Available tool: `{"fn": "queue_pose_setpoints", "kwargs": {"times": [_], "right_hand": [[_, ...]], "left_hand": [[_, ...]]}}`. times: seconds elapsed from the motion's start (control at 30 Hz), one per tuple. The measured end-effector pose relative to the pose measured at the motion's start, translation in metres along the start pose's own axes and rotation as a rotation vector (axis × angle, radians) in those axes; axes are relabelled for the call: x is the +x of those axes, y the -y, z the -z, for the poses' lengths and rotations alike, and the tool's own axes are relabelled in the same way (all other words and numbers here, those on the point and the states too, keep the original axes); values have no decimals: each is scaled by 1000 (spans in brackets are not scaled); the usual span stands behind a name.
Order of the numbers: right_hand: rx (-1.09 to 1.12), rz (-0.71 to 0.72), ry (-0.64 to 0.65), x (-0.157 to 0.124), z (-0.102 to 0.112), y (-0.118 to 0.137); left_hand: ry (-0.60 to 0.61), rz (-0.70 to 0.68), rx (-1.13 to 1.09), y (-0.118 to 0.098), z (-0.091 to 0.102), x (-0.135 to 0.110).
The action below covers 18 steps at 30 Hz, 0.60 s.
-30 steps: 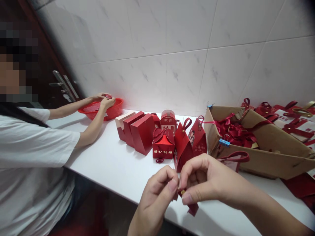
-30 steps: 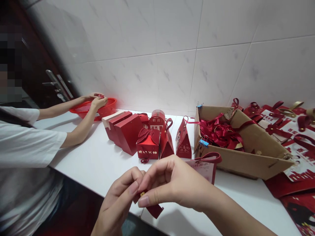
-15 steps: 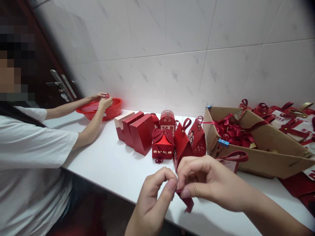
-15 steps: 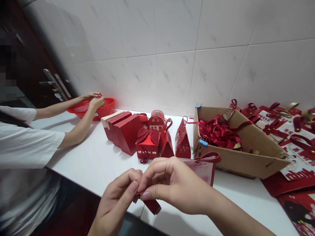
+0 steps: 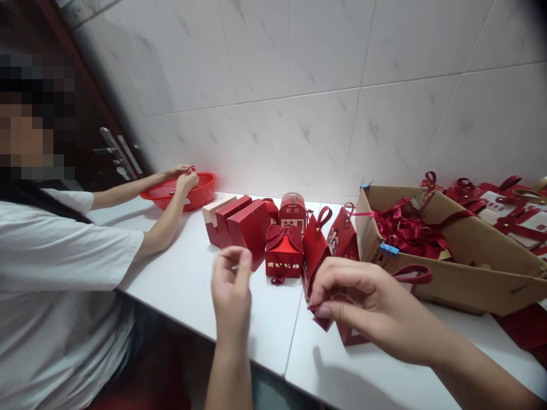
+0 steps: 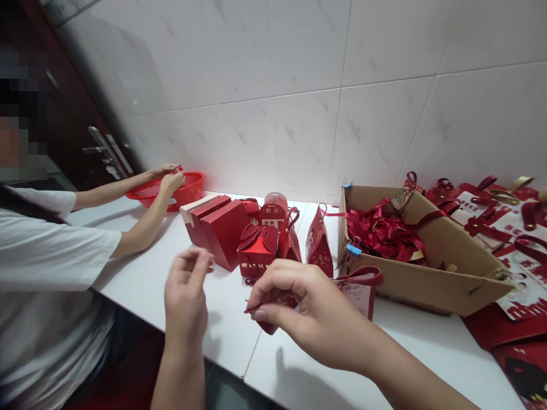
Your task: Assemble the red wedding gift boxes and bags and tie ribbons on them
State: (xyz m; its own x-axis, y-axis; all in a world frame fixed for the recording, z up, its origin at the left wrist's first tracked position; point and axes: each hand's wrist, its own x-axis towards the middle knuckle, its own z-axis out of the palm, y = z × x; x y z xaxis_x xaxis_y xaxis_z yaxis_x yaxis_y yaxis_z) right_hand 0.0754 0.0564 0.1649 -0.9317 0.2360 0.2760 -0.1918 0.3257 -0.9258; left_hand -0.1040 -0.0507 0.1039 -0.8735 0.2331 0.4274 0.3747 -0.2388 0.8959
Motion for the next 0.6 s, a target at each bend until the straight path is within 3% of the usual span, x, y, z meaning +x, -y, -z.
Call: {"fn": "queue_pose_setpoints", "kwargs": {"times": [0.03,0.07,0.13,0.27,0.43,0.6], "right_hand": [[10,3,4,-1,1,2],[19,7,8,-3,2,4],[23,20,12,-6,3,6],[-2,40,14,-8,4,9],[14,47,-14,-10,6,14],[-22,87,-44,-13,6,16]], "left_hand": [[-147,-42,88,6,2,18],[-198,-63,184,13,3,35],[-191,-83,392,25,3,66],[-106,-57,440,45,-2,96],[-147,-160,364,42,5,84],[-265,-269,193,2,32,41]]}}
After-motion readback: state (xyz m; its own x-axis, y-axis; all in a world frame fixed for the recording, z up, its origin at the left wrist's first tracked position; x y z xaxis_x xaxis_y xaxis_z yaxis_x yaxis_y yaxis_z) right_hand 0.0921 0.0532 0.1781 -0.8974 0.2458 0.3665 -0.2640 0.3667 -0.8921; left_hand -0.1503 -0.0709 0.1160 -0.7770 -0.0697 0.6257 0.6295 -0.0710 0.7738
